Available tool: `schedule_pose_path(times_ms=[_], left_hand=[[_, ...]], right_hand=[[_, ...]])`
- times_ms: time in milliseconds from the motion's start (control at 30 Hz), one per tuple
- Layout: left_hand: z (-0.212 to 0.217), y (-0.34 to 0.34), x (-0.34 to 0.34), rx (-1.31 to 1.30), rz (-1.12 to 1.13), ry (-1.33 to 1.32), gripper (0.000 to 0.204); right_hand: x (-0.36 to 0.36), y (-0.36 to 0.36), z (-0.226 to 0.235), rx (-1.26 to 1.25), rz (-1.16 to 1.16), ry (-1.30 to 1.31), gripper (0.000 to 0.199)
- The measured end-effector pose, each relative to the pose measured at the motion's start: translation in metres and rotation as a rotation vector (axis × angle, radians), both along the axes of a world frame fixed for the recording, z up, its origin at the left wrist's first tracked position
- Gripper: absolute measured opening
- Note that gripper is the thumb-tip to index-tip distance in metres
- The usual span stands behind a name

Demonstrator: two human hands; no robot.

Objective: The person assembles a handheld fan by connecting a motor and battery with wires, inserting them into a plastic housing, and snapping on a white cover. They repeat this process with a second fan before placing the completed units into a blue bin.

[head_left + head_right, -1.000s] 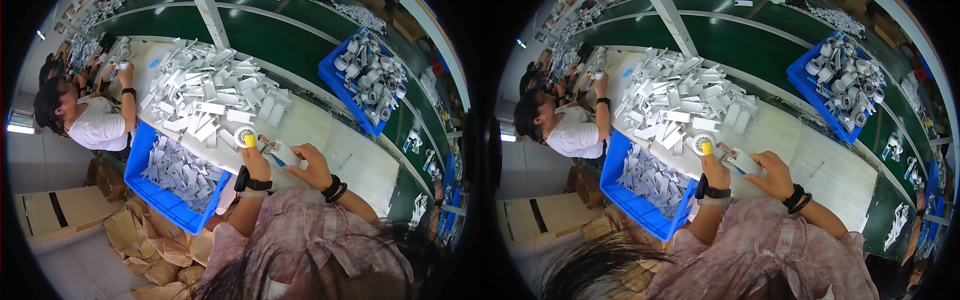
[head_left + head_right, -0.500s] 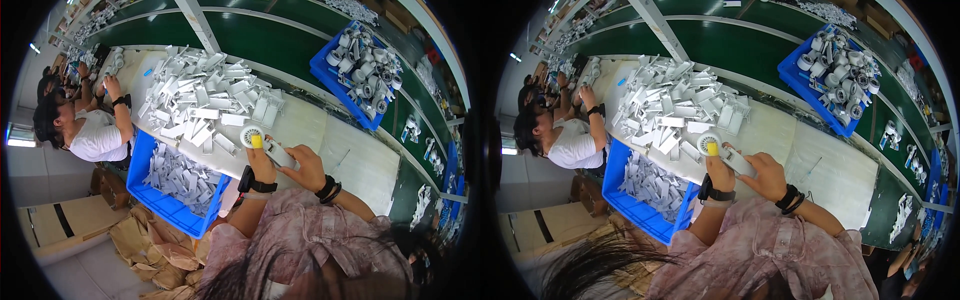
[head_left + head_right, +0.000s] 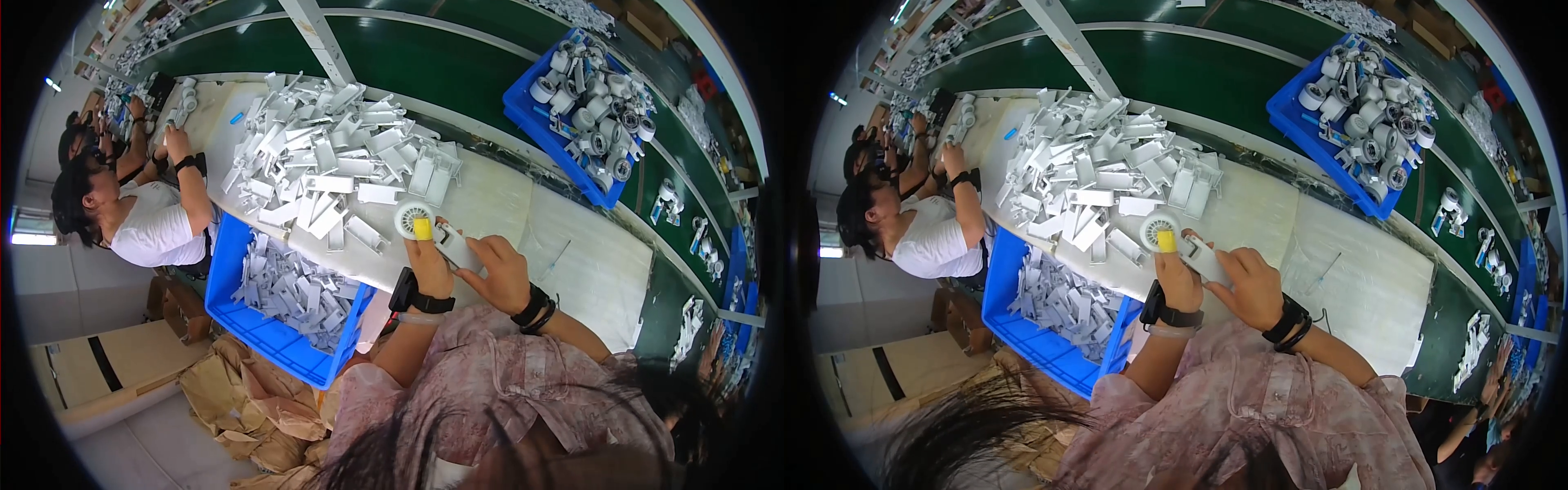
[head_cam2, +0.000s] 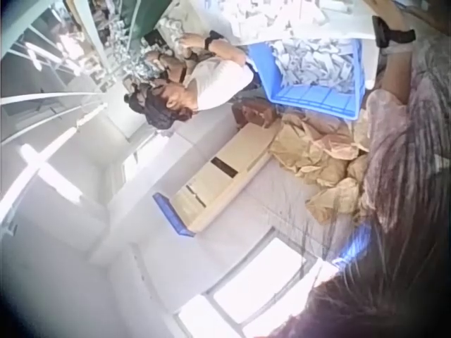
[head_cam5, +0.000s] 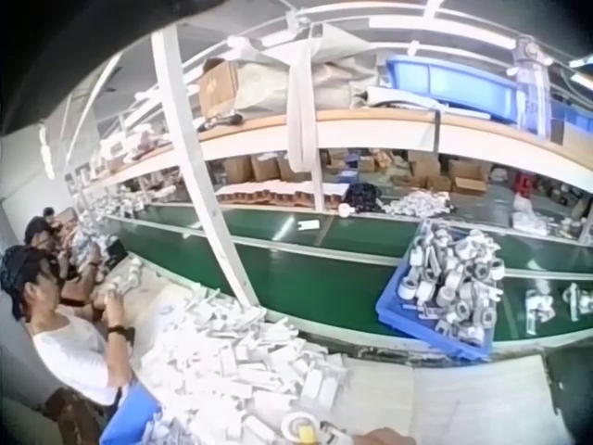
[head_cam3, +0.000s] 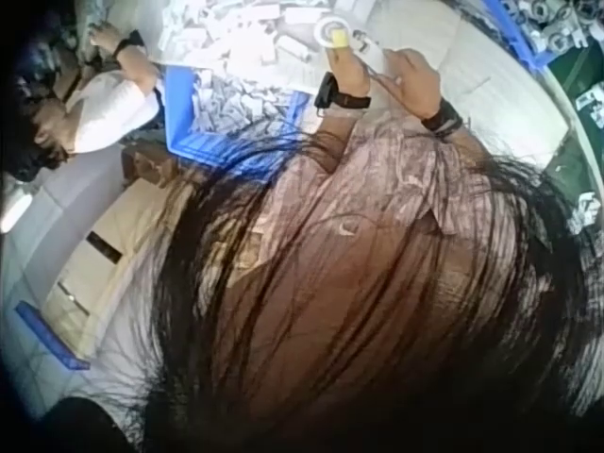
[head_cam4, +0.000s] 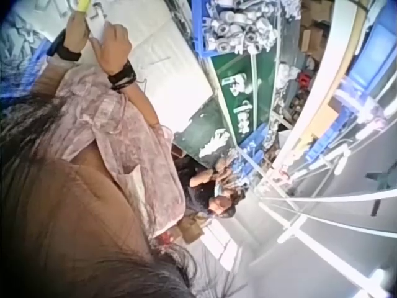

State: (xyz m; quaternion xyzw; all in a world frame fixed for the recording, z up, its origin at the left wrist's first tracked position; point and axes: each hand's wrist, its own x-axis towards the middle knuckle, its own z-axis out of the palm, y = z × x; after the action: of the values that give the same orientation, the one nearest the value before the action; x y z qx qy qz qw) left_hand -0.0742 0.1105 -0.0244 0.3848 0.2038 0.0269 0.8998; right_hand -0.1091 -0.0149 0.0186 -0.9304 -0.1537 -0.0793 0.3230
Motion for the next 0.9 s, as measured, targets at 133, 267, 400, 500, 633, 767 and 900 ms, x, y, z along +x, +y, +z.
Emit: schedule_pose_path(times_ms=[133,267,400,500,633,767,900], left_hand=[[0.001,-0.001,-0.001,-0.026,-0.014,0.012,0.034],[-0.006,0.003,-0.001,-0.018,-0.039,-0.024,0.031],[-0.011,0.003,-0.004,0.022,-0.059,-0.063,0.028],[-0.004,0.002,-0.002,-0.052,-0.043,-0.035,0.028],[-0.009,0.001,-0.002,-0.032,-0.037,-0.053,0.028],[0.000,-0.001,-0.001,-0.004,-0.041,0.052,0.037],[-0.001,0.002,0.001,0.010,-0.045,0.082,0.037]], right_hand=[[-0.001,-0.003,-0.003,0.048,0.003,-0.010,0.052],[0.000,-0.015,-0.004,0.180,0.065,0.111,0.047],[0.004,-0.030,-0.013,0.730,-0.042,0.658,0.043],[0.002,-0.038,-0.016,0.855,-0.033,0.833,0.044],[0.000,-0.035,-0.003,0.639,0.126,0.651,0.048],[-0.008,-0.030,0.003,0.346,0.159,0.366,0.047],[-0.010,-0.036,-0.001,0.125,0.369,0.032,0.050]])
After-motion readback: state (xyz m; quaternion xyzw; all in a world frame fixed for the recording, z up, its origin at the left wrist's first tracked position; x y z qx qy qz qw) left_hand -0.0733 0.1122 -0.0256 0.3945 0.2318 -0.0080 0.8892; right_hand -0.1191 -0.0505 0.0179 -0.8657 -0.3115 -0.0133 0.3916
